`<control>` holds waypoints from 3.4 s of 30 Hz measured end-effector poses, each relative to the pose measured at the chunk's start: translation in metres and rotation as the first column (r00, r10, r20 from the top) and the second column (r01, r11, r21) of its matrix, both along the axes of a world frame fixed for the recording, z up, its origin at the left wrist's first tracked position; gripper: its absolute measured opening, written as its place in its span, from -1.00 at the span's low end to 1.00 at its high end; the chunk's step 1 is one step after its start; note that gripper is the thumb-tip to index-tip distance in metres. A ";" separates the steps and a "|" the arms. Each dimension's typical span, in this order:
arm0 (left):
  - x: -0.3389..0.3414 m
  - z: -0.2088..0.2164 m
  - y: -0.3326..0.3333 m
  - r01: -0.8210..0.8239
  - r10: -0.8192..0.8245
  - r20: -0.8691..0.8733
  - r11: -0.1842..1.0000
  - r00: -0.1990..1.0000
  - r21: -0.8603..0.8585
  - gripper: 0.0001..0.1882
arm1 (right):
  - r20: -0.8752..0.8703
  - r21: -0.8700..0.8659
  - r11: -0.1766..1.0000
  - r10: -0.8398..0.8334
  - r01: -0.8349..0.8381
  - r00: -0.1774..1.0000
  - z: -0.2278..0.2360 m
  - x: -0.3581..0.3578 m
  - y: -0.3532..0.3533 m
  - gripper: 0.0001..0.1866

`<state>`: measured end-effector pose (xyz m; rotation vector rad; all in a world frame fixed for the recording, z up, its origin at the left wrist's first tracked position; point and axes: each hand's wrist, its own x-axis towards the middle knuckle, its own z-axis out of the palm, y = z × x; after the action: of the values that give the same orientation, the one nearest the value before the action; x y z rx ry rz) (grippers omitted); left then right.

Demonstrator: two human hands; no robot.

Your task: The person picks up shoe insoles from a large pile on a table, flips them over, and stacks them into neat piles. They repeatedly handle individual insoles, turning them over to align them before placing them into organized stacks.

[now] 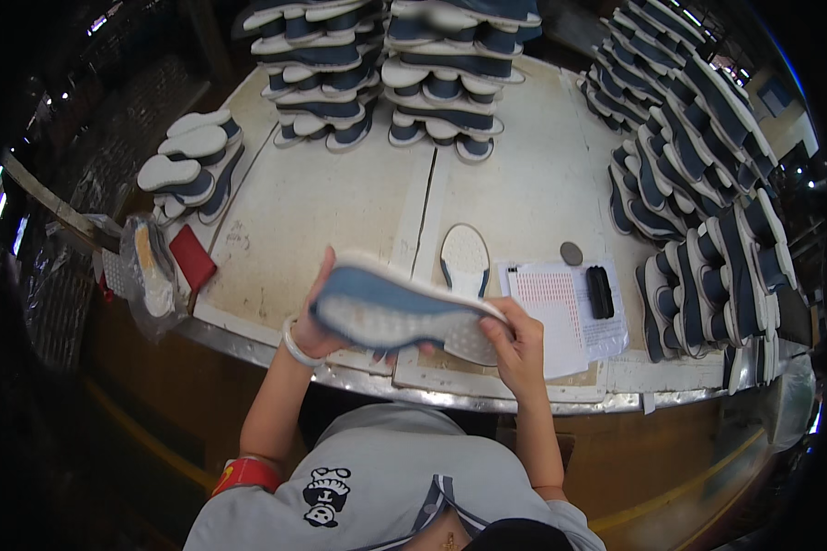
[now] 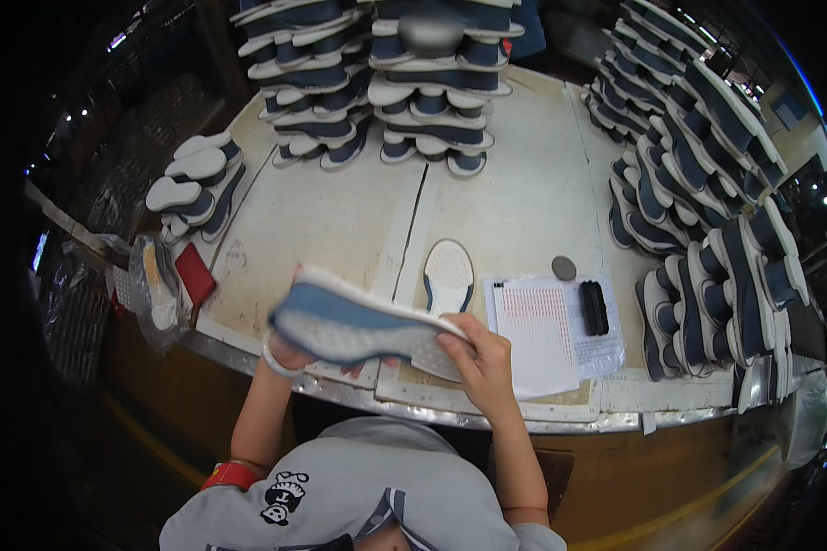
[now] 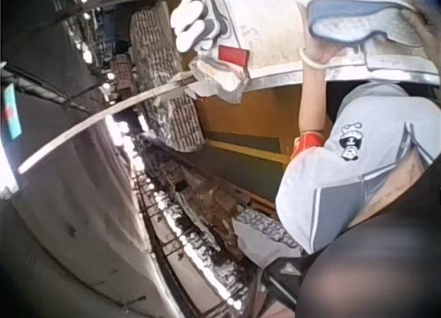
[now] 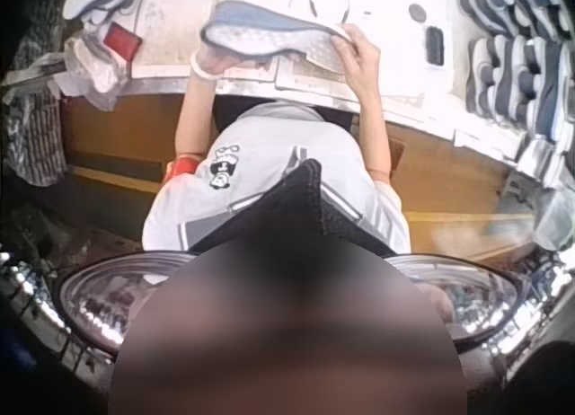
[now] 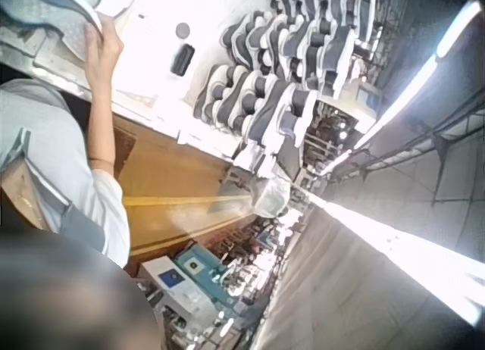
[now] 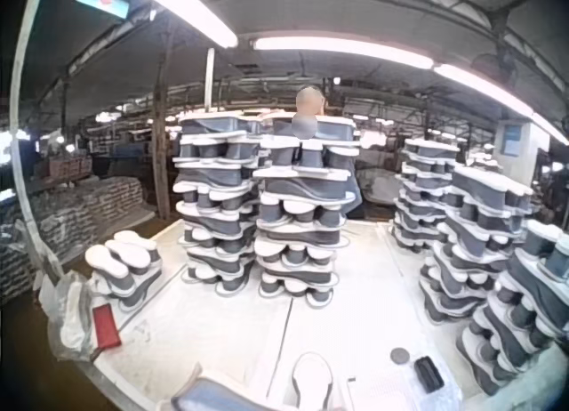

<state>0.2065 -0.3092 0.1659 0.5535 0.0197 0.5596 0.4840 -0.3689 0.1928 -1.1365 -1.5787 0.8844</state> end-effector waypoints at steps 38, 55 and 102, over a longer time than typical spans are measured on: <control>0.048 0.011 -0.045 -0.322 0.594 -0.513 0.788 0.620 0.524 -0.47 | -0.357 -0.140 0.988 0.019 -0.073 0.934 0.018 -0.017 0.019 -0.65; 0.037 0.005 -0.048 -0.240 0.543 -0.535 0.811 0.647 0.533 -0.35 | -0.305 -0.245 0.966 0.005 -0.084 0.952 0.031 -0.016 0.017 -0.75; 0.060 -0.022 -0.030 -0.079 0.398 -0.692 0.892 0.602 0.444 -0.46 | 0.840 0.270 0.937 -0.116 -0.223 0.530 -0.091 0.172 0.076 -0.76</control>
<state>0.2669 -0.3396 0.1438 1.1596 0.8549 0.5572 0.6556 -0.2926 0.1018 -1.3365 -2.4612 -0.0372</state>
